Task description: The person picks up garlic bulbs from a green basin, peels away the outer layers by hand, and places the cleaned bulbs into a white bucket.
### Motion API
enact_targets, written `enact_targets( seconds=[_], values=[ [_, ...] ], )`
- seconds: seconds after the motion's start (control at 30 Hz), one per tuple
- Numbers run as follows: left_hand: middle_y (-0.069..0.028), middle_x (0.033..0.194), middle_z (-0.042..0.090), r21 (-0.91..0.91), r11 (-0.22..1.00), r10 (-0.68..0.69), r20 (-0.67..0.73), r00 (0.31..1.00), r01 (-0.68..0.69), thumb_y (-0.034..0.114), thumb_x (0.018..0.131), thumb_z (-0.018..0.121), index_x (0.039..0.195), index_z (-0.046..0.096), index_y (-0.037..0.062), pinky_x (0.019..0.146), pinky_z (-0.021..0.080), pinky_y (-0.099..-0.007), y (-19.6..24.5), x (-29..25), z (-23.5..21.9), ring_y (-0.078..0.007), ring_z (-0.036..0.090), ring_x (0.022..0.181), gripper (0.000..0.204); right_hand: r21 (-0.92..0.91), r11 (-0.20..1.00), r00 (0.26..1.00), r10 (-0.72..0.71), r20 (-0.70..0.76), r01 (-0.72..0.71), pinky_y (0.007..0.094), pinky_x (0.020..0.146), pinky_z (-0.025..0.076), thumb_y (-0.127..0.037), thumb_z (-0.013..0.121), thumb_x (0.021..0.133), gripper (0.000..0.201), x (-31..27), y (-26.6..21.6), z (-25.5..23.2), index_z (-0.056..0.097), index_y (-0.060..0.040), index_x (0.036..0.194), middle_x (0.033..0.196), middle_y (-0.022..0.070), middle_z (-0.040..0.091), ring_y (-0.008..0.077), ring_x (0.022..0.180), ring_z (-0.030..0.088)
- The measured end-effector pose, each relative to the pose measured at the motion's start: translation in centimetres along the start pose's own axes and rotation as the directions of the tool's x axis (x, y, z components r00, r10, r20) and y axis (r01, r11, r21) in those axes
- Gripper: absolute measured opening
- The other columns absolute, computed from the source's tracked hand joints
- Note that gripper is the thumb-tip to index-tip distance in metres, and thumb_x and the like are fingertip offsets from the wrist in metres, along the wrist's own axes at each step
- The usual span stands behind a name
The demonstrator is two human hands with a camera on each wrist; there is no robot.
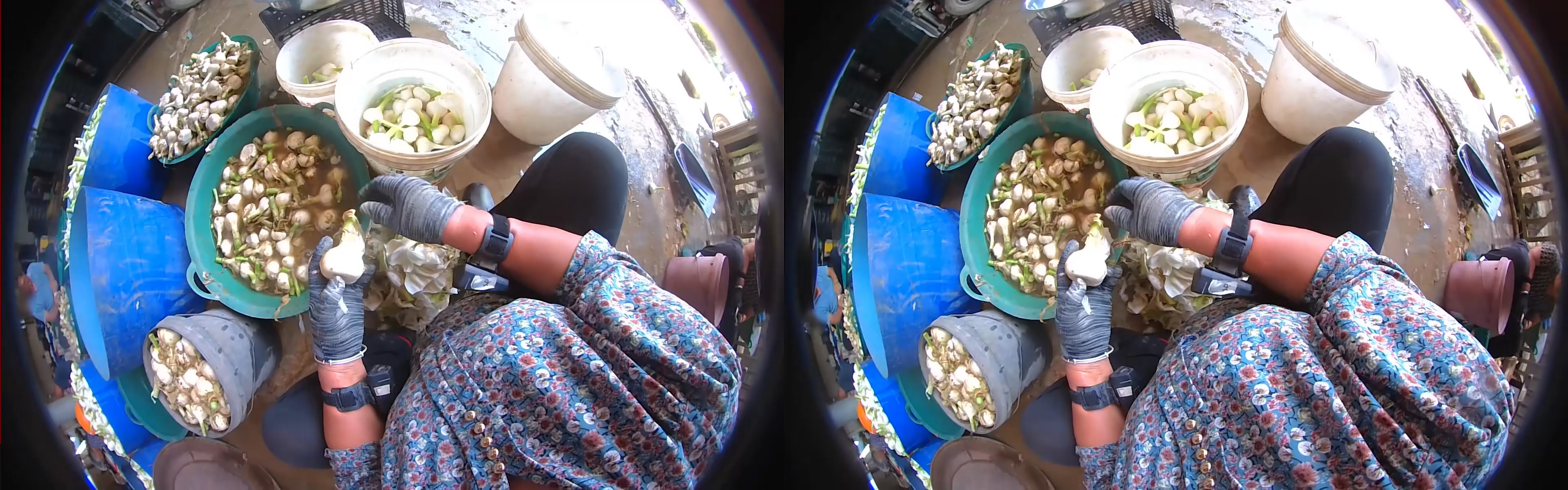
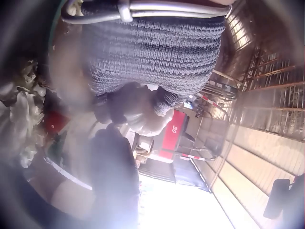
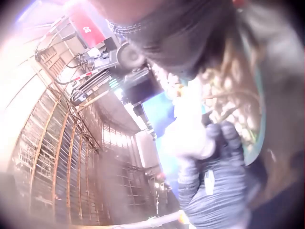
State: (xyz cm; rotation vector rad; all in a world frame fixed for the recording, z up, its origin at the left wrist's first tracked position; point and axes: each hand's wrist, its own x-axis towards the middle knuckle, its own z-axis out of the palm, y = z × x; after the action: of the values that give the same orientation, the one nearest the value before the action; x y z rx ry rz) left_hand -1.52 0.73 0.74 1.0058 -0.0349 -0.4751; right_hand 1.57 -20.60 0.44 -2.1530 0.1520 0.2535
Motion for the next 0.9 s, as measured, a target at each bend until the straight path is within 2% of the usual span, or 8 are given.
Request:
enact_targets(
  seconds=[0.07, 0.1, 0.17, 0.27, 0.43, 0.73, 0.83, 0.9],
  values=[
    [-0.0127, 0.133, 0.045, 0.096, 0.995, 0.011, -0.081, 0.997, -0.003, 0.027, 0.084, 0.065, 0.140, 0.036, 0.0055, 0.096, 0.047, -0.0425, 0.1, 0.2, 0.7, -0.0271, 0.048, 0.120, 0.066, -0.078, 0.891, 0.845, -0.450, -0.289, 0.447, 0.0422, 0.081, 0.049, -0.028, 0.066, 0.082, 0.025, -1.1, -2.0, -1.3, 0.067, -0.0068, 0.096, 0.090, 0.0128, 0.066, 0.0335, 0.084, 0.062],
    [-0.0123, 0.133, 0.045, 0.111, 0.994, 0.005, -0.087, 0.996, 0.005, 0.027, 0.084, 0.066, 0.140, 0.037, 0.0050, 0.097, 0.046, -0.0421, 0.0, 0.4, 0.6, -0.0264, 0.048, 0.119, 0.067, -0.077, 0.893, 0.847, -0.446, -0.290, 0.444, 0.0422, 0.081, 0.049, -0.028, 0.066, 0.082, 0.025, -1.2, -2.6, -1.7, 0.067, -0.0068, 0.096, 0.090, 0.0128, 0.066, 0.0335, 0.084, 0.062],
    [-0.0119, 0.133, 0.045, 0.123, 0.992, -0.002, -0.086, 0.996, 0.013, 0.027, 0.083, 0.067, 0.140, 0.037, 0.0045, 0.098, 0.045, -0.0416, -0.6, 0.7, 0.5, -0.0257, 0.048, 0.119, 0.068, -0.293, 0.607, 0.597, -0.791, -0.135, 0.739, 0.0417, 0.087, 0.046, -0.026, 0.068, 0.078, 0.022, -1.1, -3.3, -2.4, 0.068, -0.0113, 0.095, 0.091, 0.0090, 0.064, 0.0300, 0.090, 0.061],
    [-0.0107, 0.132, 0.045, 0.210, 0.977, 0.046, 0.002, 0.999, -0.045, 0.028, 0.082, 0.069, 0.139, 0.038, 0.0042, 0.099, 0.044, -0.0384, -0.8, 0.7, 0.6, -0.0233, 0.048, 0.118, 0.070, -0.338, 0.624, 0.677, -0.734, 0.055, 0.704, 0.0439, 0.096, 0.042, -0.021, 0.069, 0.078, 0.019, -1.8, -3.0, -1.8, 0.065, -0.0108, 0.094, 0.091, 0.0077, 0.064, 0.0274, 0.092, 0.061],
    [-0.0117, 0.126, 0.048, 0.336, 0.942, -0.031, 0.023, 0.999, 0.021, 0.023, 0.078, 0.067, 0.138, 0.037, 0.0015, 0.099, 0.043, -0.0341, -0.8, 0.5, 0.4, -0.0209, 0.050, 0.113, 0.070, -0.340, 0.650, 0.708, -0.702, 0.074, 0.680, 0.0404, 0.081, 0.049, -0.019, 0.068, 0.078, 0.015, -2.3, -2.5, -1.2, 0.064, -0.0098, 0.089, 0.087, 0.0087, 0.063, 0.0278, 0.087, 0.062],
    [-0.0125, 0.129, 0.048, 0.644, 0.751, 0.063, 0.148, 0.987, -0.144, 0.020, 0.079, 0.061, 0.136, 0.039, 0.0000, 0.101, 0.041, -0.0342, 0.2, 0.3, 2.2, -0.0226, 0.049, 0.116, 0.064, 0.069, 0.971, 0.970, -0.235, 0.068, 0.231, 0.0415, 0.069, 0.051, -0.019, 0.065, 0.082, 0.019, -2.5, -1.9, 0.6, 0.062, -0.0031, 0.092, 0.083, 0.0168, 0.064, 0.0372, 0.079, 0.063],
    [-0.0137, 0.131, 0.047, 0.314, 0.949, -0.008, 0.082, 0.997, -0.019, 0.015, 0.079, 0.063, 0.136, 0.037, -0.0008, 0.101, 0.040, -0.0350, -0.5, 0.7, 1.6, -0.0233, 0.048, 0.117, 0.065, -0.068, 0.930, 0.932, -0.363, -0.006, 0.362, 0.0422, 0.068, 0.050, -0.017, 0.063, 0.083, 0.020, -2.8, -2.2, 0.6, 0.059, -0.0030, 0.097, 0.082, 0.0174, 0.064, 0.0384, 0.079, 0.062],
    [-0.0144, 0.131, 0.047, 0.412, 0.910, -0.054, 0.001, 0.999, 0.049, 0.014, 0.079, 0.064, 0.137, 0.036, -0.0009, 0.102, 0.040, -0.0354, -0.1, 0.5, 1.4, -0.0238, 0.048, 0.118, 0.066, -0.107, 0.881, 0.882, -0.468, -0.055, 0.460, 0.0433, 0.068, 0.049, -0.016, 0.059, 0.086, 0.018, -3.1, -2.3, 1.0, 0.058, -0.0034, 0.099, 0.081, 0.0182, 0.063, 0.0395, 0.079, 0.062]
  ],
)
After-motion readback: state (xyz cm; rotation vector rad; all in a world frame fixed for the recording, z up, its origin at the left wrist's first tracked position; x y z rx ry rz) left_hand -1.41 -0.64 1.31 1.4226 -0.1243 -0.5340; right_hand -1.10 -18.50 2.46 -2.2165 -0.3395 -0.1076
